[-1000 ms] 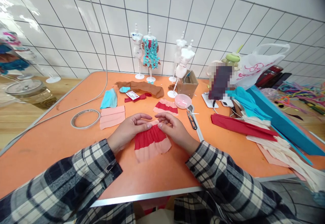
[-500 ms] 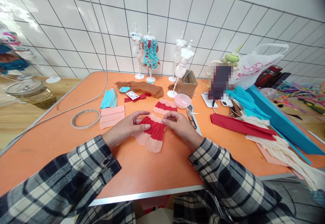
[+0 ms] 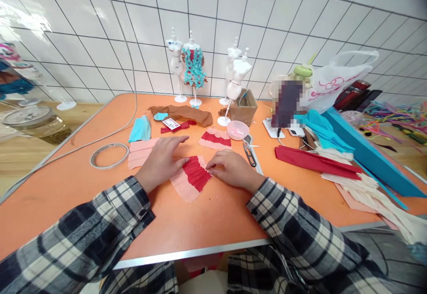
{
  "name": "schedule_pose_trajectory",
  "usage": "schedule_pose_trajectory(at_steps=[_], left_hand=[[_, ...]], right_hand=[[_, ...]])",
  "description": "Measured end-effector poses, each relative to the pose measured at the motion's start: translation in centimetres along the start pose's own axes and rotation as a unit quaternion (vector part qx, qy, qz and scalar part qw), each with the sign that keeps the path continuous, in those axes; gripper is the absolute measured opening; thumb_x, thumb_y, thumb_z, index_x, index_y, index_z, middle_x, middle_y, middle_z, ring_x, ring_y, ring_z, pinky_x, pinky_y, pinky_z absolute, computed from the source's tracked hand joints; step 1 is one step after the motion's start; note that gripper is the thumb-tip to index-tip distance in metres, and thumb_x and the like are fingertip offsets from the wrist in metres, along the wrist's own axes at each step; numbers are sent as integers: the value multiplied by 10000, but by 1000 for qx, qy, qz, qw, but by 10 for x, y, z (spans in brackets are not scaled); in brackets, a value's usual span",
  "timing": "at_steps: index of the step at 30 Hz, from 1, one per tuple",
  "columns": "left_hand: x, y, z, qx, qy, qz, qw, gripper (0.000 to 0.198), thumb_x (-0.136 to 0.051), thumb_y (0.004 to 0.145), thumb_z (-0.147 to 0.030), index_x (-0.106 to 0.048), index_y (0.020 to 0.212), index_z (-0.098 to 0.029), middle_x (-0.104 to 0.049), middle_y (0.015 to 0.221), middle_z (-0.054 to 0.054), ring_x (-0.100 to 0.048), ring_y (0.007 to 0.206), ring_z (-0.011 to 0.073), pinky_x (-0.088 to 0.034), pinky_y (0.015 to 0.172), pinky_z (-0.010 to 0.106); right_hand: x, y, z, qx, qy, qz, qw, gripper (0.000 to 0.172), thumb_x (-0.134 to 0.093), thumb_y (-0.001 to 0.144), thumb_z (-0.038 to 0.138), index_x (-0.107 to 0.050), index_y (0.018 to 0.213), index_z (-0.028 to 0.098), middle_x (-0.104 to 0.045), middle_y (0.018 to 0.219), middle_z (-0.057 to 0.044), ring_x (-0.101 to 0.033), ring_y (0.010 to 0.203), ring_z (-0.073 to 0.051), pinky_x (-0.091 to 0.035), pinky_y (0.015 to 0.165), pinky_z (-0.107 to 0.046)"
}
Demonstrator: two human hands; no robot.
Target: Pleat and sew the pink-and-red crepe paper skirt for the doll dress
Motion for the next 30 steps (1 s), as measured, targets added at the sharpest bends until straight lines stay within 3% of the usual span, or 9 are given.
schedule_pose_trajectory(at_steps=[2,5,8,10,15,21,25,30], left_hand=[[3,-4,-15,-64,74,-12,995,237,-790,737,-357,-775,950,-255,-747,981,82,-630,1011,318,-432,954,398],[-18,-17,-31,-102,115,135,979,163,-725,820,-419,-760,775,-267,-715,740,56,-616,740,251,-422,735,347],[-39,-29,-36,-137,163,252,944,113,-731,815,-371,-751,780,-266,-737,810,54,-635,792,255,-413,731,348],[-43,-30,-33,-148,194,273,931,78,-694,838,-308,-750,824,-256,-747,873,60,-648,841,261,-419,770,361],[-35,-19,-21,-155,178,258,937,221,-682,869,-448,-759,824,-245,-768,909,76,-671,865,263,-436,814,372],[-22,-11,-17,-166,149,173,959,215,-657,878,-406,-770,790,-245,-771,836,77,-669,812,246,-462,769,357],[-20,-14,-19,-186,157,149,958,249,-584,928,-367,-762,838,-218,-766,816,73,-673,806,231,-499,740,341],[-18,-15,-19,-198,178,127,956,260,-551,942,-348,-757,869,-208,-773,838,64,-688,802,214,-530,728,321]], right_hand=[[-5,0,-3,-23,-23,15,999,97,-694,875,184,-782,906,210,-740,909,-70,-620,898,-215,-419,823,-346],[-8,-1,-7,-71,-39,19,997,88,-688,848,177,-768,865,211,-719,828,-46,-601,819,-197,-386,712,-313],[-5,-3,-9,-115,-40,9,992,69,-683,836,197,-748,849,214,-707,788,-25,-588,758,-181,-344,638,-301],[-2,-3,-10,-130,-30,4,991,51,-691,833,212,-741,844,216,-712,787,-17,-594,751,-178,-343,634,-299],[15,-3,-15,-141,22,-27,989,123,-685,845,207,-748,949,223,-725,843,-14,-639,807,-181,-398,710,-302],[78,-32,-67,-246,-45,-138,958,161,-658,864,303,-774,942,223,-741,840,-40,-613,746,-195,-388,672,-305],[103,-58,-105,-343,-128,-107,924,217,-607,896,349,-781,945,228,-769,907,-36,-633,790,-196,-386,668,-288],[105,-66,-114,-357,-155,-84,917,199,-622,881,310,-799,925,232,-784,964,-59,-659,858,-225,-392,682,-294]])
Point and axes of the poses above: each hand's wrist, its own y-axis towards the middle knuckle, its own x-axis out of the back of the hand, z = x × y, the point moved 6 cm from there along y, towards the middle knuckle
